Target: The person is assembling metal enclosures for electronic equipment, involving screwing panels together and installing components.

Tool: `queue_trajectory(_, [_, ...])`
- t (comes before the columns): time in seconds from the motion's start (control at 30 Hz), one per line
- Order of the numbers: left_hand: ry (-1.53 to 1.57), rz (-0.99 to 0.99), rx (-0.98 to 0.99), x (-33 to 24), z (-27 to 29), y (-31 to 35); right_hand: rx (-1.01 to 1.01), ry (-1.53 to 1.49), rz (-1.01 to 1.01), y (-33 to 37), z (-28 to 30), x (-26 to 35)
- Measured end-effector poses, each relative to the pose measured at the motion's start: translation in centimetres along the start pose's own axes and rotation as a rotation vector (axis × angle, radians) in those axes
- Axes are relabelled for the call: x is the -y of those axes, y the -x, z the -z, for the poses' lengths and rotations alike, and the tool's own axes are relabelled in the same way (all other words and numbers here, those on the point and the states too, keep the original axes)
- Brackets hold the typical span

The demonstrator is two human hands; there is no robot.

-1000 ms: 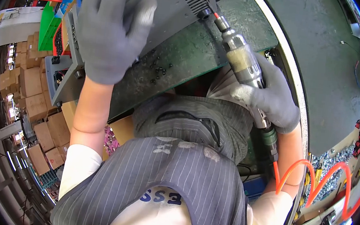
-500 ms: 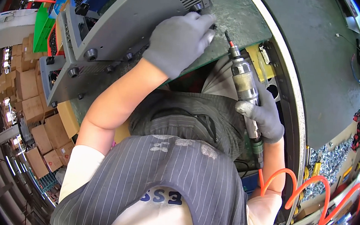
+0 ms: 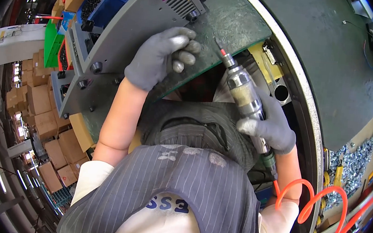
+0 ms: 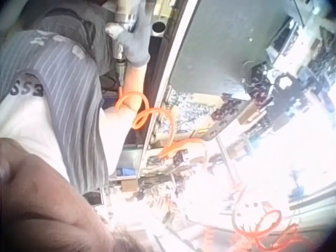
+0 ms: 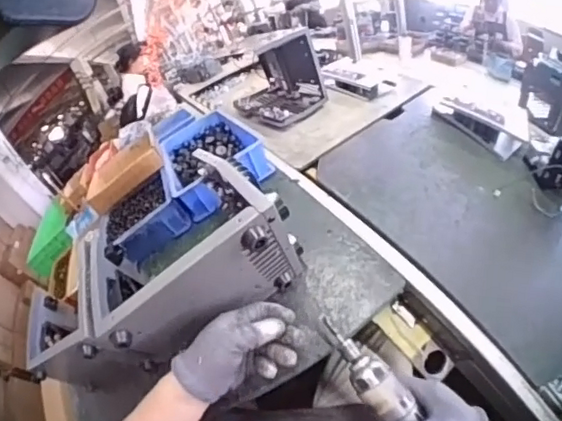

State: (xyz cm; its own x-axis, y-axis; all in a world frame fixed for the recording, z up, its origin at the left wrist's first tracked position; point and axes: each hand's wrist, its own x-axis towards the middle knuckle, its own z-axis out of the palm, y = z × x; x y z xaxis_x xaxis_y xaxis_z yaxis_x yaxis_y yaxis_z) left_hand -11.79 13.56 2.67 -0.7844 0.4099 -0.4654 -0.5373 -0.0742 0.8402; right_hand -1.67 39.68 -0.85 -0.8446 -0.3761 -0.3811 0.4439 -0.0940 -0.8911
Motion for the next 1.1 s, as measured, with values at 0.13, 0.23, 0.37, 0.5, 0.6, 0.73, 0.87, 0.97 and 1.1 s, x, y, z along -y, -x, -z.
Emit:
queue_trajectory(0.13, [0.314,-0.035,0.001,1.2,0.5,1.1,0.16,0.004,-0.06,0.6,-0.8,1.6])
queue_trajectory(0.23, [0.352,-0.048,0.026,1.9,1.3,1.2,0.248,-0.028,0.036,0.4,-1.4,1.0])
queue_trajectory(0.37, [0.281,-0.07,-0.016,1.8,0.7,1.7,0.243,0.018,0.054,-0.1,-2.0,1.1])
queue_trajectory(0.5, [0.139,-0.108,-0.064,1.3,-0.4,1.9,0.236,0.01,0.099,-0.2,-2.1,0.9])
queue_trajectory(0.6, [0.038,-0.125,-0.097,0.8,-0.8,2.0,0.228,0.025,0.1,-0.2,-2.0,1.3])
queue_trajectory(0.73, [-0.162,-0.086,-0.103,-0.2,-0.4,1.8,0.268,0.155,0.048,-0.4,-1.2,1.8])
queue_trajectory(0.87, [-0.214,-0.001,-0.019,-1.2,-0.1,1.9,0.295,0.132,0.068,-0.4,-0.7,1.9])
queue_trajectory(0.97, [-0.14,0.035,0.021,-1.4,-0.7,2.1,0.247,0.127,0.121,-1.0,-0.7,2.5])
queue_trajectory(1.1, [-0.454,0.183,0.056,-3.0,-1.1,3.3,0.161,0.115,0.108,-2.4,-0.2,3.4])
